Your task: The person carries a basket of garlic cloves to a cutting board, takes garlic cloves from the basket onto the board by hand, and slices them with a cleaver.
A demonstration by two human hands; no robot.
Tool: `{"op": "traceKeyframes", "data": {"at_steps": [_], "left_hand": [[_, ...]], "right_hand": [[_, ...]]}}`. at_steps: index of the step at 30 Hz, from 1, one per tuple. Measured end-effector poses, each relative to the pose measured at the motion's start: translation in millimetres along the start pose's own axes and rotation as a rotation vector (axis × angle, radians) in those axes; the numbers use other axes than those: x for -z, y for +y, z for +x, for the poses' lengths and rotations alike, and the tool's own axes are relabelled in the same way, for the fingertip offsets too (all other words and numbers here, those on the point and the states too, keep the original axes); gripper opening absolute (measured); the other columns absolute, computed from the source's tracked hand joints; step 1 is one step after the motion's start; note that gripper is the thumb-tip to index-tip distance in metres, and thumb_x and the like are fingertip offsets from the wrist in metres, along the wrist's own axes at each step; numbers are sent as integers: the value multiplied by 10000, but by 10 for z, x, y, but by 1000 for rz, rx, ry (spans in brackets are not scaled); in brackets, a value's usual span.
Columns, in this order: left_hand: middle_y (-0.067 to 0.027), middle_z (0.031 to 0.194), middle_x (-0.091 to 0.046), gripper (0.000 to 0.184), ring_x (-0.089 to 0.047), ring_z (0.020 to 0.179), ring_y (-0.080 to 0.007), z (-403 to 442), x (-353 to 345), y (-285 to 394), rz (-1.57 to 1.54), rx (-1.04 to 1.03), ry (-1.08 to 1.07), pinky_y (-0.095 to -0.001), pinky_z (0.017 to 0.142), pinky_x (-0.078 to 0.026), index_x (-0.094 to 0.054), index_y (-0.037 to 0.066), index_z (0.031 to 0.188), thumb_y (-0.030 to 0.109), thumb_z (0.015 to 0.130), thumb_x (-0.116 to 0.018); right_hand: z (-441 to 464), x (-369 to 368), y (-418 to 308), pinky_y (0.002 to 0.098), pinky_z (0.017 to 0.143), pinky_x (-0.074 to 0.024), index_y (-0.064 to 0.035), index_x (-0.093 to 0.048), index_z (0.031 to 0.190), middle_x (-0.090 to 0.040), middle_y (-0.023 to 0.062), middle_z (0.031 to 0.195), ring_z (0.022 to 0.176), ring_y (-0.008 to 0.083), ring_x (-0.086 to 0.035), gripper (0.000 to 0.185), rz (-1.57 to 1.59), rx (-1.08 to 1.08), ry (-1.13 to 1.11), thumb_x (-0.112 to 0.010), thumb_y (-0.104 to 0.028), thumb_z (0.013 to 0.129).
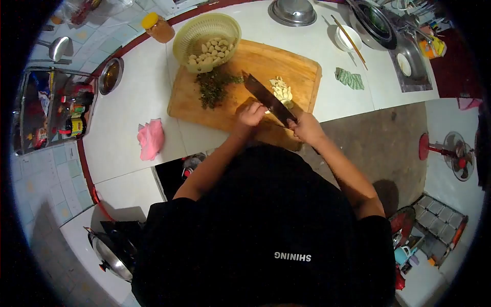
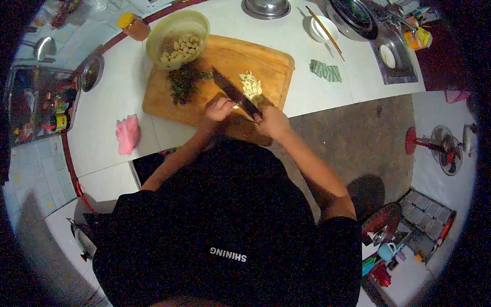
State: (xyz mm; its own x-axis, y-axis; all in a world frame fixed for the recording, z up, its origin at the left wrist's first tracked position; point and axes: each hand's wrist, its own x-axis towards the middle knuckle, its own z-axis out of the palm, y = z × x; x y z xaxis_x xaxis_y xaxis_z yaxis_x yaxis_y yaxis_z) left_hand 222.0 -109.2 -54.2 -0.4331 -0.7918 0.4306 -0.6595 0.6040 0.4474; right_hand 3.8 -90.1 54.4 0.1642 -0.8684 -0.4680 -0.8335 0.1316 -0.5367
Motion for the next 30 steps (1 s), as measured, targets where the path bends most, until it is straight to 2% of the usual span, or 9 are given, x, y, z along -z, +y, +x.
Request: {"op": "traceKeyframes", "data": {"at_steps": [4, 6, 10, 16, 19, 20, 24, 29, 30], "left_hand": [[-77, 985, -586, 190, -591, 846, -305, -1, 9, 91, -133, 184, -17, -375, 684, -503, -603, 99, 959, 65, 779, -551], [-73, 991, -587, 190, -592, 845, -304, -41, -44, 88, -157, 190, 8, -374, 685, -504, -604, 101, 960, 72, 776, -562], [-70, 993, -584, 185, -595, 833, -297, -18, -78, -23, -1, -6, 53, -372, 675, -505, -603, 100, 957, 70, 777, -571], [-63, 1003, -587, 182, -606, 830, -277, -60, -105, -42, 44, 18, 25, -348, 653, -513, -607, 95, 961, 76, 785, -566], [-61, 1012, -586, 196, -608, 832, -275, -61, -119, -41, 32, -5, 48, -346, 656, -514, -608, 92, 979, 71, 791, -556], [-60, 1017, -586, 202, -608, 832, -276, -52, -115, -55, 31, -10, 52, -347, 658, -515, -607, 91, 987, 68, 794, -552], [-68, 1027, -584, 213, -606, 855, -281, -51, -44, -61, 10, -15, -9, -359, 671, -514, -602, 85, 1001, 59, 799, -538], [-73, 1045, -576, 208, -602, 888, -288, -22, 4, 4, 3, -10, 11, -374, 692, -515, -590, 86, 1009, 68, 812, -527], [-72, 1048, -574, 209, -602, 887, -289, -35, -40, -34, -6, -11, -5, -373, 692, -515, -587, 88, 1011, 70, 812, -529]], "right_hand": [[-160, 278, -121, 481, 715, -498, -34, -638, 981, -647, 226, 834, 817, 399, -628, 249, 119, -160, -155, -588, -241, 852], [-23, 37, 40, 479, 711, -499, -36, -633, 996, -646, 224, 820, 811, 399, -627, 264, -66, -52, -92, -587, -254, 855], [60, -142, 39, 476, 705, -501, -28, -641, 966, -643, 225, 797, 796, 393, -632, 269, -79, 106, 114, -585, -267, 854], [-83, 124, -6, 475, 701, -500, 4, -645, 892, -631, 246, 787, 794, 409, -628, 292, 17, -80, -112, -588, -280, 856], [121, -238, 201, 394, 538, -485, 10, -608, 945, -592, 160, 589, 515, 297, -603, 306, -147, 70, 71, -610, -291, 886], [130, -227, 202, 388, 525, -483, 6, -608, 907, -588, 151, 580, 511, 282, -606, 284, -83, 38, 51, -606, -278, 893], [-43, 101, 23, 475, 695, -496, 33, -645, 863, -632, 259, 793, 781, 407, -632, 314, 61, 2, -10, -602, -278, 855], [58, -82, 53, 477, 708, -493, 19, -646, 877, -628, 252, 779, 786, 415, -626, 291, -90, -34, -41, -603, -268, 848], [68, -154, 38, 371, 472, -465, 5, -613, 895, -563, 158, 556, 455, 255, -588, 223, -120, 239, 184, -601, -217, 882]]}}
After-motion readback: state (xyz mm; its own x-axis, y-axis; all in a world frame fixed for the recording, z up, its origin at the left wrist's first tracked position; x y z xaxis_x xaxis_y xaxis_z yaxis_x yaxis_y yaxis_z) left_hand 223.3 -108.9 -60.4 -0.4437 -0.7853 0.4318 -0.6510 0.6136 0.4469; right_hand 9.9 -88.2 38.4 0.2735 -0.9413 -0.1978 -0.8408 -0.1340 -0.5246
